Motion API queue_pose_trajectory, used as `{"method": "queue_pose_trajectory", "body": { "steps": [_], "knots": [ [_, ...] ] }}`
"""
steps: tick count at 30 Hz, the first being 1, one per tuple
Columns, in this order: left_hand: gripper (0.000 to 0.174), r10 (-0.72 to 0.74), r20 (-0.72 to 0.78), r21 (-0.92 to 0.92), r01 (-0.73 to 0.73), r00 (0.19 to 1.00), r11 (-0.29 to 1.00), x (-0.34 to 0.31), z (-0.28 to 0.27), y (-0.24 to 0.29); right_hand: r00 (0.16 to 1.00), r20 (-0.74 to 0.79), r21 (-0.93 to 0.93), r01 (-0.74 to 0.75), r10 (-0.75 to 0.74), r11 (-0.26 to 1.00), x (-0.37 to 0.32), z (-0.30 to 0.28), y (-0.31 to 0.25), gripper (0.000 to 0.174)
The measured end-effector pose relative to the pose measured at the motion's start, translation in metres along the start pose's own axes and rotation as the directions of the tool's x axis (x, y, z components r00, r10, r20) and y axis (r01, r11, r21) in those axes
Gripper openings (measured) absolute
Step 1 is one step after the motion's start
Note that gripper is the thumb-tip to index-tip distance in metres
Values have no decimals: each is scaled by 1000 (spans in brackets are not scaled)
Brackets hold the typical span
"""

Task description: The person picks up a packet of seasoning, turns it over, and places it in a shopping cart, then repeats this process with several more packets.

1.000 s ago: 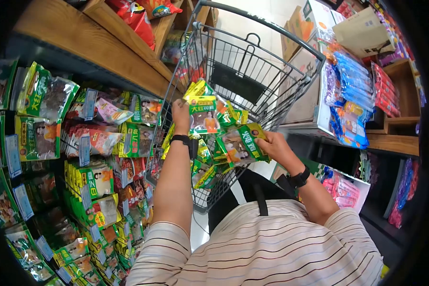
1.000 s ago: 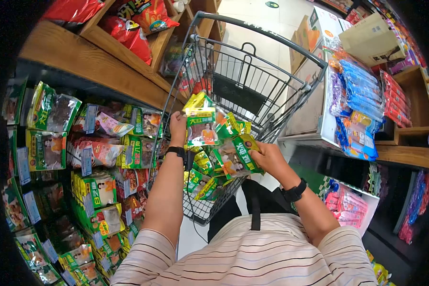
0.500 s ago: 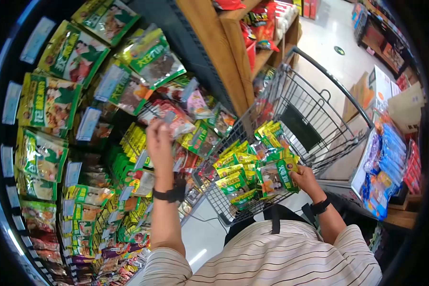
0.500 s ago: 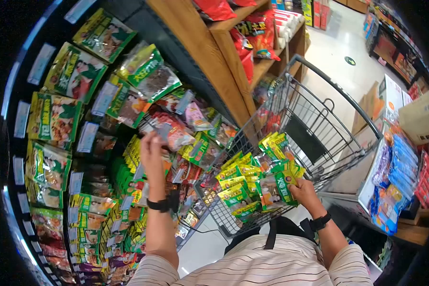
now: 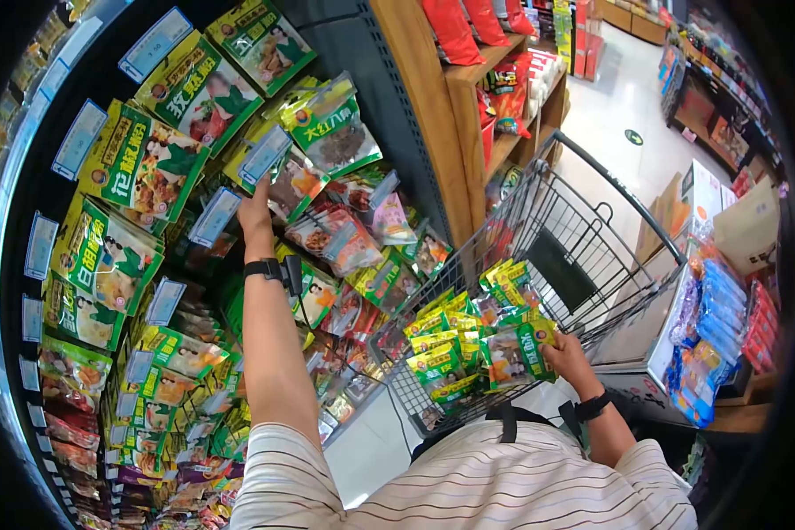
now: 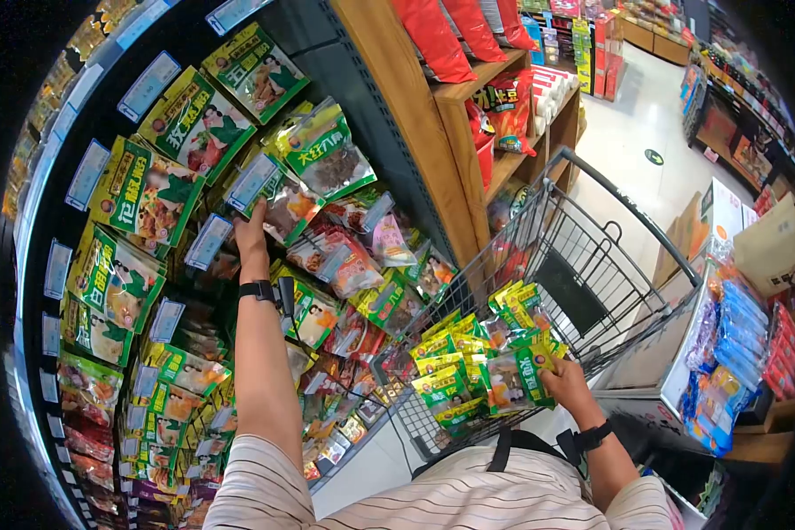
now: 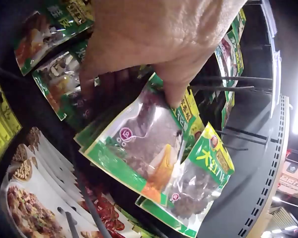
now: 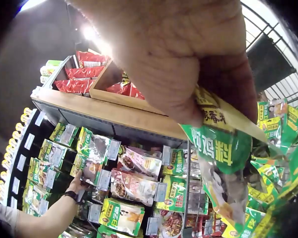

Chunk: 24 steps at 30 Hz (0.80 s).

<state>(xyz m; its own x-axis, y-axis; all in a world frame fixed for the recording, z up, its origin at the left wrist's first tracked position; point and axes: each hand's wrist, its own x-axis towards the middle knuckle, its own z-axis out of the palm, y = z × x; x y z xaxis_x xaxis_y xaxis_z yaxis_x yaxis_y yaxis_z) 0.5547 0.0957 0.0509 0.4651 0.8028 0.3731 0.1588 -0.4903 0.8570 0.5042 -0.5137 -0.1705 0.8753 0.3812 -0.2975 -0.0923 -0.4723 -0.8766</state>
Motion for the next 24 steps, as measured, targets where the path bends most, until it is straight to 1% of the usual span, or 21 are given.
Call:
{"method": "queue_pose_trajectory", "body": {
  "steps": [3, 5, 6, 10, 12, 14, 17, 19, 20, 22, 24],
  "knots": [
    [77, 60, 16, -162, -56, 998, 985, -3, 2, 8, 999, -43, -52, -2, 0, 999, -6, 2, 0, 22],
    [99, -64, 107, -220, 86, 992, 972, -8, -4, 18, 998, -62, -86, -17, 12, 996, -9, 3, 0, 22],
    [111, -123, 154, -242, 158, 980, 957, -9, -8, 21, 998, -60, -72, -18, 13, 997, -10, 4, -1, 22],
    [117, -175, 167, -202, 208, 970, 957, -5, -10, 19, 999, -48, -14, 8, -8, 1000, -8, 13, 7, 24],
    [116, -188, 185, -199, 225, 965, 954, 0, -11, 14, 999, -46, -6, 20, -20, 1000, -5, 19, 12, 24],
    [107, -112, 150, -208, 142, 982, 968, 9, -10, 4, 999, -48, -18, 22, -23, 1000, -4, 23, 16, 25],
    [86, 15, 121, -196, 9, 993, 981, 14, -6, 3, 999, -32, -54, 17, -19, 998, -8, 23, 12, 25],
    [70, 43, 68, -191, -30, 997, 981, 26, -2, -11, 999, -36, -17, 21, -21, 1000, -10, 24, 13, 24],
    [62, 31, 21, -196, -26, 999, 980, 36, 3, -22, 999, -40, 2, 24, -24, 1000, -11, 25, 14, 24],
    [58, 0, -26, -206, -6, 1000, 978, 40, 5, -24, 998, -50, 39, 37, -35, 999, -10, 27, 22, 23],
    [66, -37, -24, -212, 31, 999, 977, 41, 3, -21, 997, -59, 50, 50, -47, 998, -10, 26, 26, 22]
  ]
}}
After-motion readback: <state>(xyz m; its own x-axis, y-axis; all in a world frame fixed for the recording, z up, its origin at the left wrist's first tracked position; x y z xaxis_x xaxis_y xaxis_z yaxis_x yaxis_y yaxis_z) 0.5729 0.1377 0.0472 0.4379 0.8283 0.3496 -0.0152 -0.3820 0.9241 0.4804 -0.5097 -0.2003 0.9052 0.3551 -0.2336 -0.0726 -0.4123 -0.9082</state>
